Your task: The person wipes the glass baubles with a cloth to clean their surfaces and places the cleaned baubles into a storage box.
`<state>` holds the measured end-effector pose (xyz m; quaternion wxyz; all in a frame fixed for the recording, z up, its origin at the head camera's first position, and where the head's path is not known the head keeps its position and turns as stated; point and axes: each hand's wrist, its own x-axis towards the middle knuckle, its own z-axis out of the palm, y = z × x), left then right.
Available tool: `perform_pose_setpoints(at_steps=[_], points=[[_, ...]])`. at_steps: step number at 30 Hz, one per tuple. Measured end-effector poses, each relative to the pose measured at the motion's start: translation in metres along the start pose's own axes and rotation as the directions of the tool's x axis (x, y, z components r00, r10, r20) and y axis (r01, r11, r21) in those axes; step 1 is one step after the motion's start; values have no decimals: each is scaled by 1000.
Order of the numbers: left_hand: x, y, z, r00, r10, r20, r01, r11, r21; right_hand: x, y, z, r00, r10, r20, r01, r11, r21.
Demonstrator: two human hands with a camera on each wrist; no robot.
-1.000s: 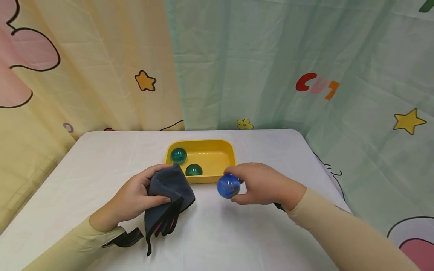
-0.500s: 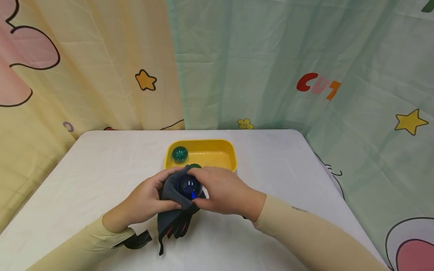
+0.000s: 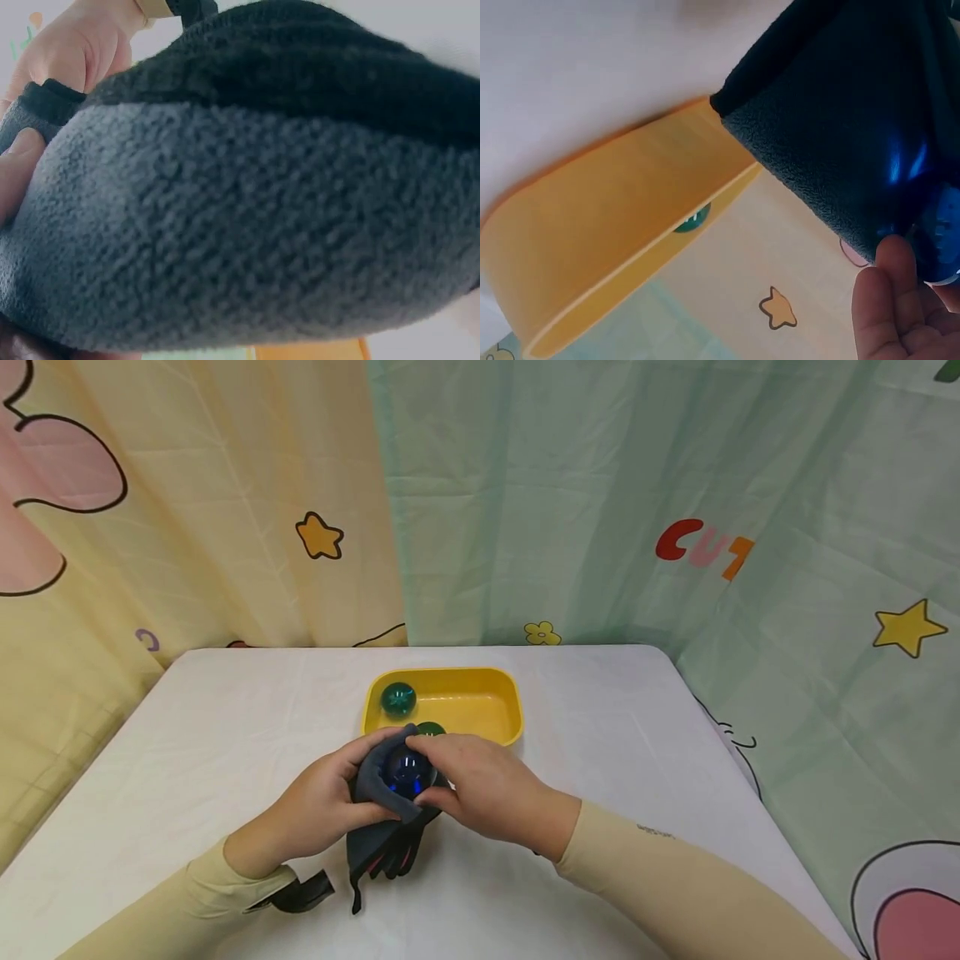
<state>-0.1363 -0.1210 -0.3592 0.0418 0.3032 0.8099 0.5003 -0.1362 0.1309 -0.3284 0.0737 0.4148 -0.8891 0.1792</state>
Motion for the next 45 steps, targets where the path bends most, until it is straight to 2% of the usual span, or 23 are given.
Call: perform_pose_setpoints(at_steps=[6, 12, 19, 21, 24, 26, 27, 28, 30, 33, 34, 36, 38, 39, 41, 43, 45], points=[[0, 2, -3, 1000, 21, 12, -21, 999, 30, -2, -1, 5, 999, 45, -18, -42, 993, 110], [2, 6, -5, 999, 41, -1, -41, 995, 89, -1, -6, 6, 983, 183, 26, -182, 935, 303], [3, 7, -5, 999, 35, -3, -35, 995, 98, 0, -3, 7, 985, 170, 7, -163, 933, 320], [2, 7, -5, 999, 43, -2, -43, 993, 111, -1, -2, 9, 982, 186, 23, -181, 906, 382], [2, 7, -4, 998, 55, 5, -56, 991, 123, -1, -1, 13, 970, 233, 70, -235, 821, 520], [2, 7, -4, 998, 61, 4, -61, 991, 119, -1, -1, 14, 965, 247, 88, -253, 787, 562], [2, 7, -4, 998, 57, 2, -57, 992, 111, -1, -1, 14, 965, 244, 91, -252, 786, 564], [2, 7, -4, 999, 50, -3, -50, 994, 96, -1, -1, 14, 969, 230, 88, -240, 799, 552], [2, 6, -4, 999, 40, -18, -39, 997, 65, -1, -1, 12, 981, 178, 79, -194, 857, 478], [0, 6, -5, 1000, 22, -22, -21, 1000, 18, 0, 1, 7, 995, 60, 76, -80, 949, 305], [0, 5, -5, 1000, 19, -18, -19, 1000, 3, 0, 2, 6, 997, 24, 71, -40, 972, 233], [0, 5, -5, 1000, 15, -5, -15, 1000, -26, 0, 3, 4, 998, -29, 59, 23, 995, 100], [-1, 5, -4, 1000, 28, 10, -27, 999, -25, -1, 5, 5, 998, -48, 50, 47, 999, 24], [-1, 4, -4, 999, 31, 14, -30, 999, -21, -1, 5, 5, 998, -39, 50, 37, 999, 34], [-1, 4, -3, 999, 26, 20, -26, 1000, -4, -2, 6, 8, 997, 16, 76, -26, 991, 133], [-2, 3, -1, 999, 35, 30, -36, 999, 26, -3, 5, 11, 988, 94, 122, -125, 949, 289], [-1, 2, 0, 999, 28, 40, -29, 999, 39, -3, 4, 14, 973, 170, 153, -219, 883, 415]])
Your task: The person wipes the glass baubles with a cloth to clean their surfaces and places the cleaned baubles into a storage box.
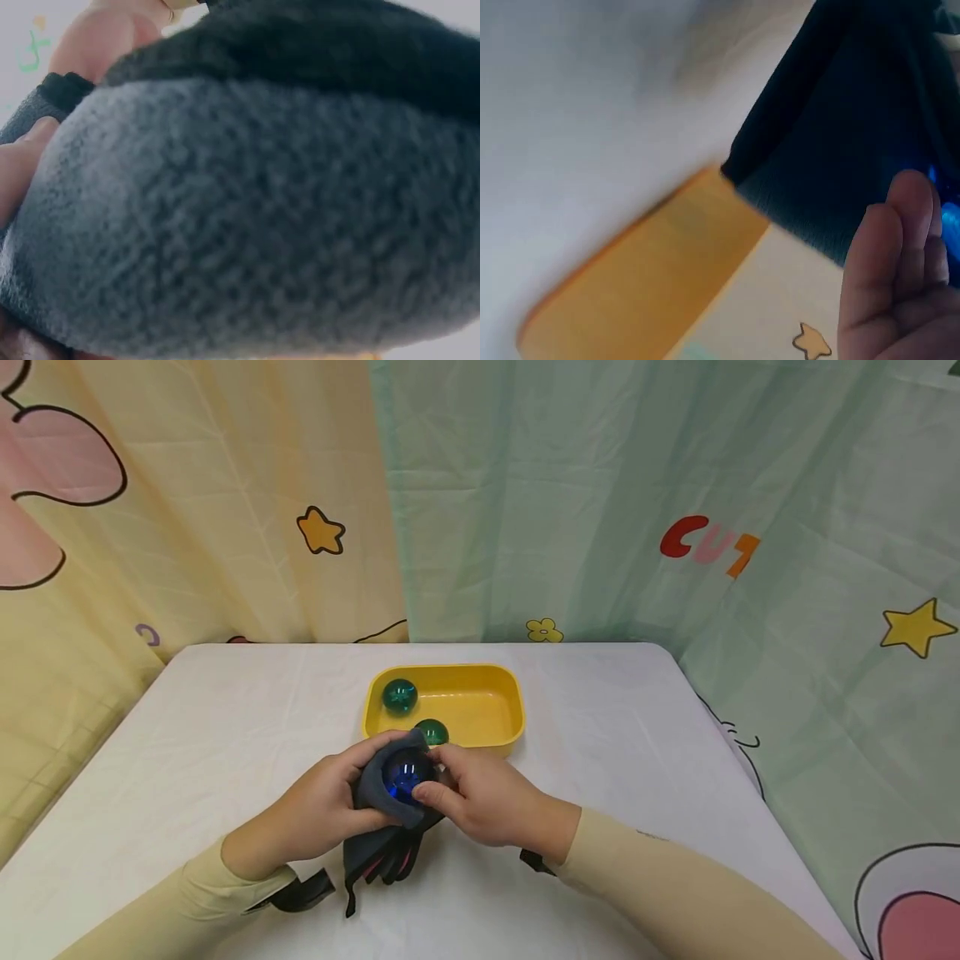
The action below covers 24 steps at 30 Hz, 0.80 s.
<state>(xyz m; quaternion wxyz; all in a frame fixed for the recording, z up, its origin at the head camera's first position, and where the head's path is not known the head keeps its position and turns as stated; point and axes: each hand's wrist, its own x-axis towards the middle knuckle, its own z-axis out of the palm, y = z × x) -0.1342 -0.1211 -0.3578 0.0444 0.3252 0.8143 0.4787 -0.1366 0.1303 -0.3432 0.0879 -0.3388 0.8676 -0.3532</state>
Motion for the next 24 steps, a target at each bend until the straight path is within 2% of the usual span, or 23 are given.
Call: perform_pose_setpoints(at_steps=[1, 3, 5, 8, 9, 11, 13, 14, 15, 17, 19, 20, 22, 24], points=[[0, 0, 0, 1000, 2, 1, -2, 1000, 6, 0, 0, 1, 1000, 27, -6, -27, 999, 39], [0, -1, 1, 1000, 12, -5, -12, 1000, 12, -1, -1, 3, 999, 32, -28, -30, 998, 56], [1, -2, 0, 1000, 9, -24, -9, 1000, 2, -2, -2, 4, 999, -14, -49, 15, 1000, 12], [0, -3, -2, 999, 4, -48, -6, 1000, -24, -2, -3, 2, 993, -113, -41, 106, 986, -131], [1, -2, -3, 999, -1, -48, 0, 999, -36, -2, -4, 0, 990, -141, -30, 133, 973, -190], [0, -2, -5, 999, -16, -48, 14, 999, -46, -1, -3, -3, 977, -214, -19, 197, 926, -322], [0, -2, -5, 999, -24, -40, 23, 999, -40, 1, -2, -5, 968, -250, -13, 222, 879, -422], [0, -2, -5, 999, -30, -34, 29, 999, -38, 1, -2, -6, 967, -256, -14, 223, 867, -446], [0, -2, -4, 999, -33, -30, 32, 999, -30, 1, -1, -6, 968, -252, -18, 218, 869, -444], [0, -3, -4, 999, -36, -25, 36, 999, -10, 1, 0, -4, 982, -189, -18, 170, 921, -351], [0, -4, -3, 999, -37, -17, 37, 999, 11, 1, 0, -1, 996, -88, -6, 85, 978, -190], [0, -4, -3, 999, -33, -14, 33, 999, 23, 2, 1, 1, 999, -42, -4, 42, 993, -109], [1, -5, -2, 999, -28, -14, 29, 999, 41, 2, 1, 3, 999, 38, 4, -38, 999, 24], [1, -5, -1, 1000, -19, -17, 20, 999, 50, 2, 1, 3, 998, 64, 6, -65, 996, 58]])
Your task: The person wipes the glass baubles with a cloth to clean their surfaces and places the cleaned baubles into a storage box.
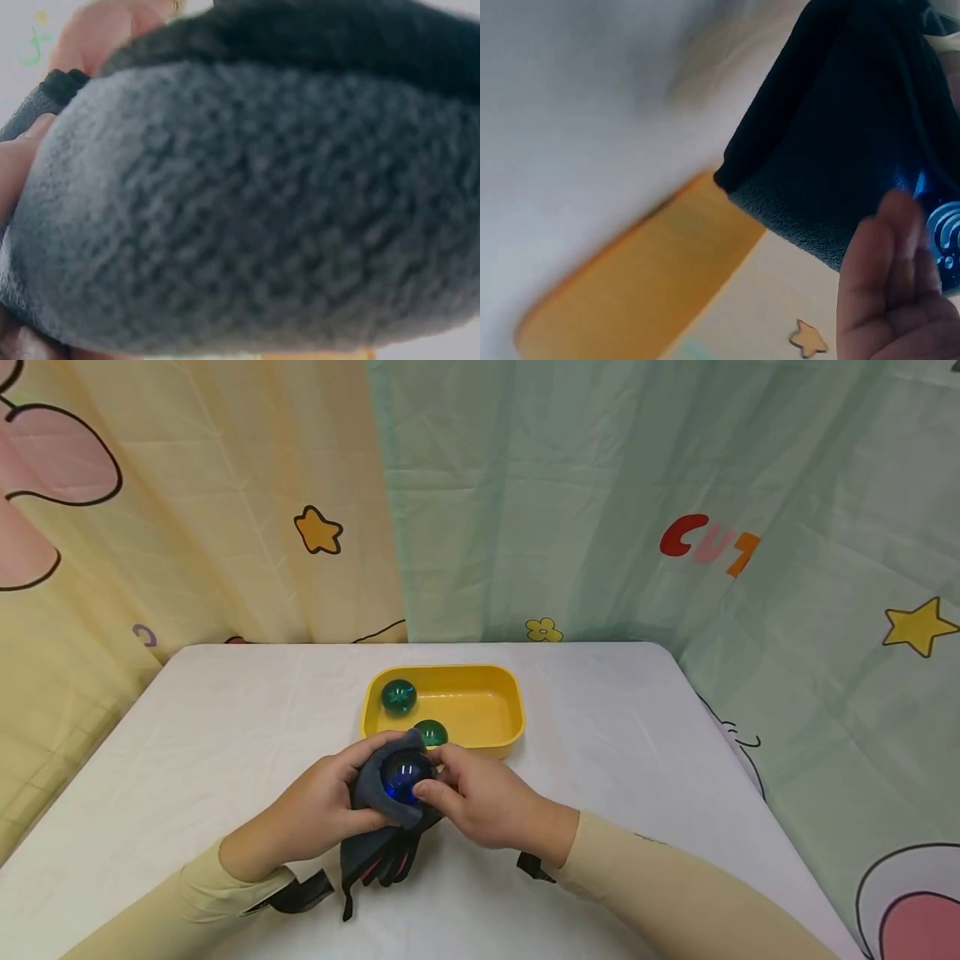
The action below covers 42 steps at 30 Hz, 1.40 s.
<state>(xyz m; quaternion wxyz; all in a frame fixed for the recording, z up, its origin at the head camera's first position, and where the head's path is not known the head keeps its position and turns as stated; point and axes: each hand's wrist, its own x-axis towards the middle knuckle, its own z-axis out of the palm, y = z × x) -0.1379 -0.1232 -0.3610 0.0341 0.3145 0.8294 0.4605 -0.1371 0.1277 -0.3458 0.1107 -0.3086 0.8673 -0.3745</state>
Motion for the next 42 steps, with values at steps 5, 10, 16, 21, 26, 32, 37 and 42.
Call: perform_pose_setpoints(at_steps=[5, 10, 16, 21, 26, 32, 37, 42], points=[[1, 1, -2, 1000, 10, -26, -11, 999, -39, -2, -3, -3, 994, -109, 8, 109, 979, -172], [0, 3, -3, 1000, -1, -16, -1, 997, -78, -3, -3, -5, 973, -232, 6, 212, 875, -435], [0, 4, 0, 1000, 12, -4, -12, 999, -37, -4, -1, -2, 997, -81, -20, 75, 977, -198], [0, 6, 0, 1000, 20, -10, -20, 999, -39, -5, -4, 0, 999, -27, -41, 26, 1000, -13], [-1, 6, -4, 999, -2, -42, -2, 995, -100, -6, -8, -4, 983, -185, -24, 176, 962, -209], [0, 6, -3, 1000, -18, 3, 18, 986, -164, -5, -6, -8, 963, -268, -21, 225, 846, -483], [1, 6, 0, 1000, -11, 1, 11, 995, -100, -3, -2, -5, 995, -92, -29, 85, 977, -195], [1, 5, 1, 1000, -5, -12, 4, 997, -77, -3, -2, -2, 998, -38, -44, 36, 999, -29]])
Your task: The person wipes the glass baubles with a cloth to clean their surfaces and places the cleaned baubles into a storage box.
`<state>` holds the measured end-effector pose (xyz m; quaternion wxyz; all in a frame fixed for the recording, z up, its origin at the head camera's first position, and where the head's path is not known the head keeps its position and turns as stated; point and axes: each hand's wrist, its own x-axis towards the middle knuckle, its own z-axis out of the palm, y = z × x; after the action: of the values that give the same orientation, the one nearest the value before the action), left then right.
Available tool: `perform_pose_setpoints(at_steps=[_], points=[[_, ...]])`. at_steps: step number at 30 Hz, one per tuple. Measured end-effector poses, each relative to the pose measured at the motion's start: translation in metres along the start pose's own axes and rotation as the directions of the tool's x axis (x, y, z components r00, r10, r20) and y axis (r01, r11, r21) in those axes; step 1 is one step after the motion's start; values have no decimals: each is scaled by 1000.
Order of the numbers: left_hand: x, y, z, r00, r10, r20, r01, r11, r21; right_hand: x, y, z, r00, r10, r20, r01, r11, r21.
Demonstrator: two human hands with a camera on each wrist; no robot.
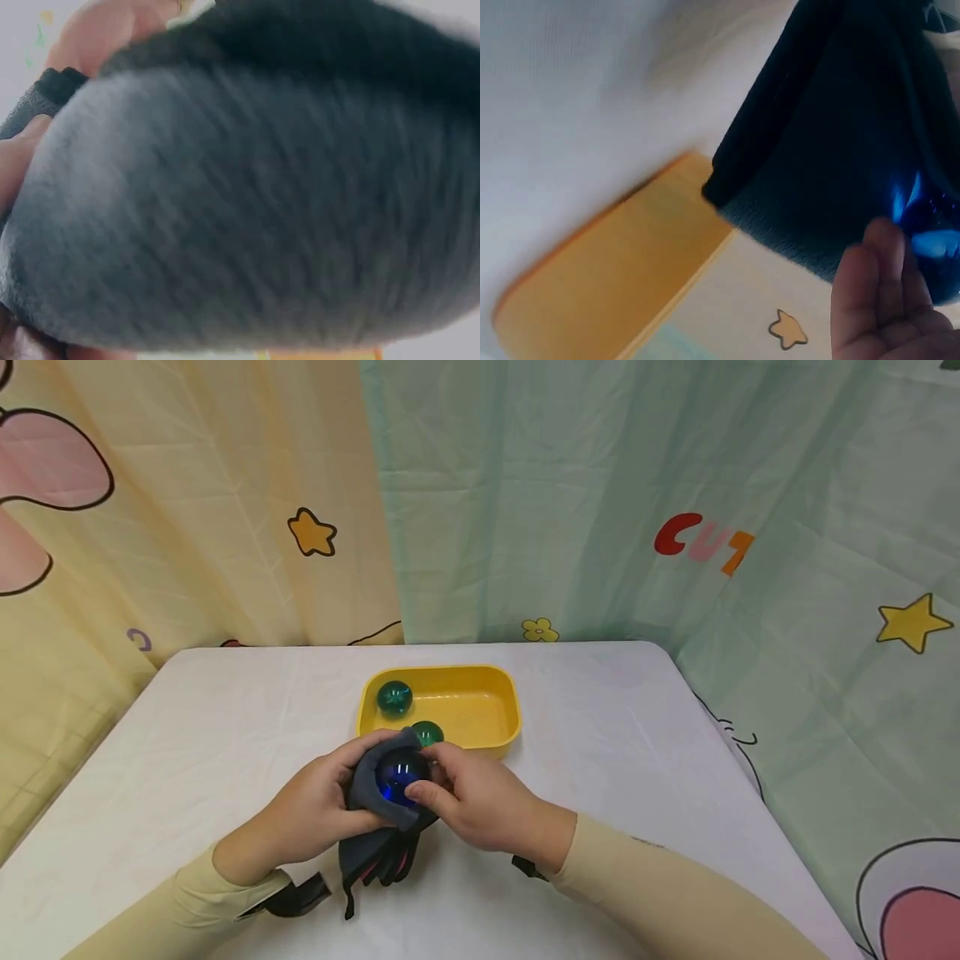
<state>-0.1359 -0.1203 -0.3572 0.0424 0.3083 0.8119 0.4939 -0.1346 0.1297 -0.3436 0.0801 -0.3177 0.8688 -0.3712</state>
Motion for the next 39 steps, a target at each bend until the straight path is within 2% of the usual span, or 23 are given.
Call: perform_pose_setpoints(at_steps=[2, 4, 7, 9, 10, 11, 12, 15, 16, 18, 20, 24, 26, 28, 30, 32, 34, 37, 39], points=[[0, 0, -1, 1000, -12, -10, 12, 1000, -19, -1, -1, 0, 999, -53, 0, 53, 997, -50], [-1, 0, -2, 1000, -21, -17, 20, 999, -44, -1, -2, -1, 992, -127, 13, 128, 981, -148], [-1, 0, -3, 1000, -29, -5, 28, 996, -90, -2, -1, -3, 970, -243, 18, 234, 911, -338], [-1, 0, -3, 1000, -26, 4, 27, 993, -118, -2, -1, -4, 956, -294, 7, 265, 851, -452], [-1, 0, -3, 1000, -25, 9, 26, 991, -129, -2, 0, -4, 953, -302, -3, 264, 835, -483], [-1, 1, -3, 1000, -22, 13, 23, 991, -133, -2, 0, -4, 956, -292, -12, 249, 837, -487], [-1, 1, -3, 1000, -21, 14, 22, 991, -132, -2, -1, -4, 965, -262, -19, 224, 858, -462], [0, 3, -3, 1000, -9, 8, 9, 996, -90, -1, -3, -3, 992, -124, -20, 113, 949, -293], [0, 4, -3, 1000, -6, 6, 7, 997, -71, -1, -4, -2, 997, -70, -20, 64, 972, -228], [0, 3, -2, 1000, 5, 3, -5, 999, -41, -1, -5, -1, 1000, -5, -22, 2, 991, -135], [0, 3, -2, 1000, 10, -2, -10, 1000, -22, -1, -5, -1, 1000, -9, -24, 6, 996, -93], [1, 2, -4, 1000, 11, -16, -11, 1000, -18, -3, -5, 0, 991, -129, -19, 125, 981, -148], [1, 2, -4, 1000, 1, -19, -1, 1000, -31, -3, -4, -1, 981, -193, -8, 186, 954, -234], [1, 3, -5, 1000, -9, -11, 8, 998, -56, -3, -4, -2, 973, -230, -4, 215, 915, -342], [1, 3, -5, 1000, -14, -2, 14, 997, -70, -3, -3, -2, 970, -244, -4, 218, 872, -439], [1, 4, -5, 1000, -15, 3, 15, 998, -68, -2, -3, -2, 974, -227, -10, 194, 853, -484], [1, 5, -4, 1000, -9, -1, 9, 999, -47, -2, -3, -2, 985, -169, -17, 145, 889, -435], [1, 6, -4, 1000, 2, -11, -2, 1000, -20, -1, -5, -1, 997, -67, -27, 58, 963, -263], [1, 7, -4, 1000, 5, -13, -5, 1000, -17, -1, -6, 0, 999, -16, -35, 11, 989, -147]])
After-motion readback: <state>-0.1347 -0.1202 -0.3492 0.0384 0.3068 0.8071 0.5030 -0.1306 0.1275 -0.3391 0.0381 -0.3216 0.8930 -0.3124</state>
